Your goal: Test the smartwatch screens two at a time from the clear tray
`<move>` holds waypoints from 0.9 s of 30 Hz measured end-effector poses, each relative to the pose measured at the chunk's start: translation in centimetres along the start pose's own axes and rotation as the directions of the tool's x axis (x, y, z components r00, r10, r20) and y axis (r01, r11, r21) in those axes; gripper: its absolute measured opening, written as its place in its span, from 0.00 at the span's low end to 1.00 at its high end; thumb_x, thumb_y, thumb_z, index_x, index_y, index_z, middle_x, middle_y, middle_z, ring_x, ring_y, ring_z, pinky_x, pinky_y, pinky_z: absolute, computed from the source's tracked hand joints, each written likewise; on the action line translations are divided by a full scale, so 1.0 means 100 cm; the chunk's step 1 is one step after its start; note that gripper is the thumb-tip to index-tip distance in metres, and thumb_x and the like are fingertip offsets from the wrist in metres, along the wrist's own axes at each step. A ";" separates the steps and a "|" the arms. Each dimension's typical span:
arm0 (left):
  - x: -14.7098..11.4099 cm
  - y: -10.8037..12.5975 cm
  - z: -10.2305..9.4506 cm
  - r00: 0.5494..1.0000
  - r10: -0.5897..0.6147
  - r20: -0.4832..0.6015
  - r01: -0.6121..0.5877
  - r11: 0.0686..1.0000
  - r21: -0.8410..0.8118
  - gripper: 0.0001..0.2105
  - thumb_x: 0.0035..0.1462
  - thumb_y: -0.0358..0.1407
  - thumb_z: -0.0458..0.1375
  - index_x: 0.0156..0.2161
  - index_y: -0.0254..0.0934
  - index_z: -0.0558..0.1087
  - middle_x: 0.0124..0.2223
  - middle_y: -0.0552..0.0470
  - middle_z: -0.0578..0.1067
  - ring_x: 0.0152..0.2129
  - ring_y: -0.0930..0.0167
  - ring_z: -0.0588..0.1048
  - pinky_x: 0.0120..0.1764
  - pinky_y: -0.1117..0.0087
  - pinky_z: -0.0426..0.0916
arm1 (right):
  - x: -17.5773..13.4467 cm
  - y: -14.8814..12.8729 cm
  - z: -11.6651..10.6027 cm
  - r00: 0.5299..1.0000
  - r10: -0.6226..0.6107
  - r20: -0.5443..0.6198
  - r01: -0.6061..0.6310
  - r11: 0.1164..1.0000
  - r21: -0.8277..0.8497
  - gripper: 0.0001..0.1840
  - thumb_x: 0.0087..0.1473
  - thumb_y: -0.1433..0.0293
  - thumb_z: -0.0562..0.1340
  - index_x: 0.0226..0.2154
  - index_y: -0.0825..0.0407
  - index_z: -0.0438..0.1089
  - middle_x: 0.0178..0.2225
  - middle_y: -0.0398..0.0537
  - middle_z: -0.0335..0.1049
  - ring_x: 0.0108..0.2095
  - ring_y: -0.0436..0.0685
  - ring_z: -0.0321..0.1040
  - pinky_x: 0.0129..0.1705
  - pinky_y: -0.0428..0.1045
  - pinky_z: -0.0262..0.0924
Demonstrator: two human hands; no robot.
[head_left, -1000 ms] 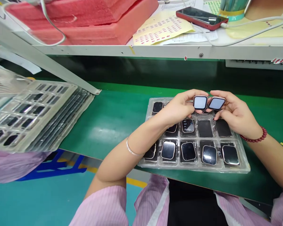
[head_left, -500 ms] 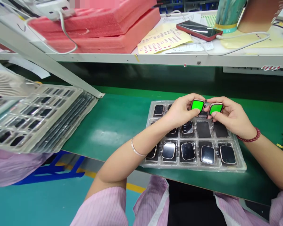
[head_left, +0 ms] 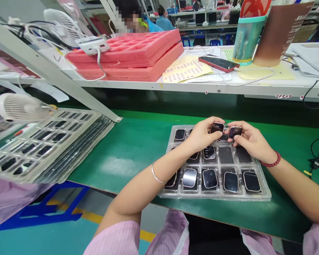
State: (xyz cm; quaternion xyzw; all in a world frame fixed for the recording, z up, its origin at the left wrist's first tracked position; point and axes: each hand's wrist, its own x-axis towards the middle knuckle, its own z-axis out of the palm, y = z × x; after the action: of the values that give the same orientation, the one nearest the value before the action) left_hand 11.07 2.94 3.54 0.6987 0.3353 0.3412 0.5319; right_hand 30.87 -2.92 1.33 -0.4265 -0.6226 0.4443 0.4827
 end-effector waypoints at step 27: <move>0.001 0.007 0.002 0.998 -0.067 -0.001 0.066 0.977 -0.202 0.10 0.54 0.27 0.57 0.42 0.31 0.72 0.33 0.52 0.74 0.24 0.77 0.73 0.30 0.76 0.69 | 0.000 -0.004 0.000 0.999 0.043 -0.005 -0.043 0.999 -0.015 0.18 0.55 0.58 0.66 0.43 0.51 0.69 0.36 0.50 0.75 0.27 0.53 0.70 0.24 0.47 0.66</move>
State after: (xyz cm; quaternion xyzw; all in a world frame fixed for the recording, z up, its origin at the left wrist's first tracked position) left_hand 11.39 2.80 4.21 0.6282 0.3243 0.3582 0.6098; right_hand 30.87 -3.02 1.75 -0.4446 -0.6156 0.4488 0.4711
